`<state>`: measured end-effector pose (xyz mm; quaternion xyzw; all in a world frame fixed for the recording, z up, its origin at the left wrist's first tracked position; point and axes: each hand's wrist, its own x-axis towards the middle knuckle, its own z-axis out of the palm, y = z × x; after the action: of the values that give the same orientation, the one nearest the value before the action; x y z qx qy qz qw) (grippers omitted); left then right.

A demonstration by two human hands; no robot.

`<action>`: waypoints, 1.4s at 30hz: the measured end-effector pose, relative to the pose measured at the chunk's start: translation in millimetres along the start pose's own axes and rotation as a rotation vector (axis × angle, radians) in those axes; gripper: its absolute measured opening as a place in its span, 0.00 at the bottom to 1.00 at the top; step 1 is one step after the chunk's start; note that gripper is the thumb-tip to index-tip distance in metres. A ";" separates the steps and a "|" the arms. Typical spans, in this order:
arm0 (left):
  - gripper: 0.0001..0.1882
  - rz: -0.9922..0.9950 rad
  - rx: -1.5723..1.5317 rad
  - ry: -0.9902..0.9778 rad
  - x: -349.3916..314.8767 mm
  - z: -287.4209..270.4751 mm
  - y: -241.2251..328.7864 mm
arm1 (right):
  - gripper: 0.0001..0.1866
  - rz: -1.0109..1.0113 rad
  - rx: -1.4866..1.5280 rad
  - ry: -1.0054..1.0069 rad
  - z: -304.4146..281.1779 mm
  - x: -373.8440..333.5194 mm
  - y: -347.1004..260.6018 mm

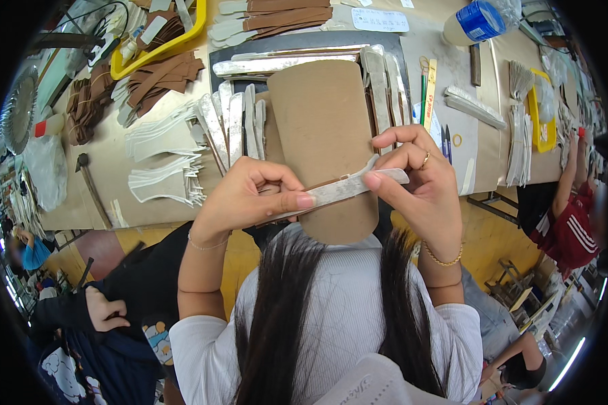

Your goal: The person repeatedly picks up narrow white fabric strips from a pile, folds them in half lengthwise, and places them on a cardboard template. The person then gathers the folded strips and moves them to a nearby sewing machine.

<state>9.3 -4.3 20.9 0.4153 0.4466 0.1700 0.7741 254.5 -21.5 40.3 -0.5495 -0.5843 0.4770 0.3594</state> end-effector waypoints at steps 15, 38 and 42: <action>0.08 0.024 0.015 0.017 1.5 -0.3 -2.5 | 0.07 0.070 0.119 0.037 6.9 -3.0 11.5; 0.07 0.139 0.035 0.122 -6.5 12.1 -10.3 | 0.56 -0.296 0.031 0.210 48.5 -0.1 27.2; 0.08 0.138 -0.005 0.096 -4.3 10.7 -13.3 | 0.50 -0.268 0.155 0.230 48.5 -1.7 30.6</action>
<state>14.4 -20.2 15.4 0.4346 0.4533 0.2438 0.7391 218.1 -32.9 -2.6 -0.4884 -0.5688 0.4027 0.5251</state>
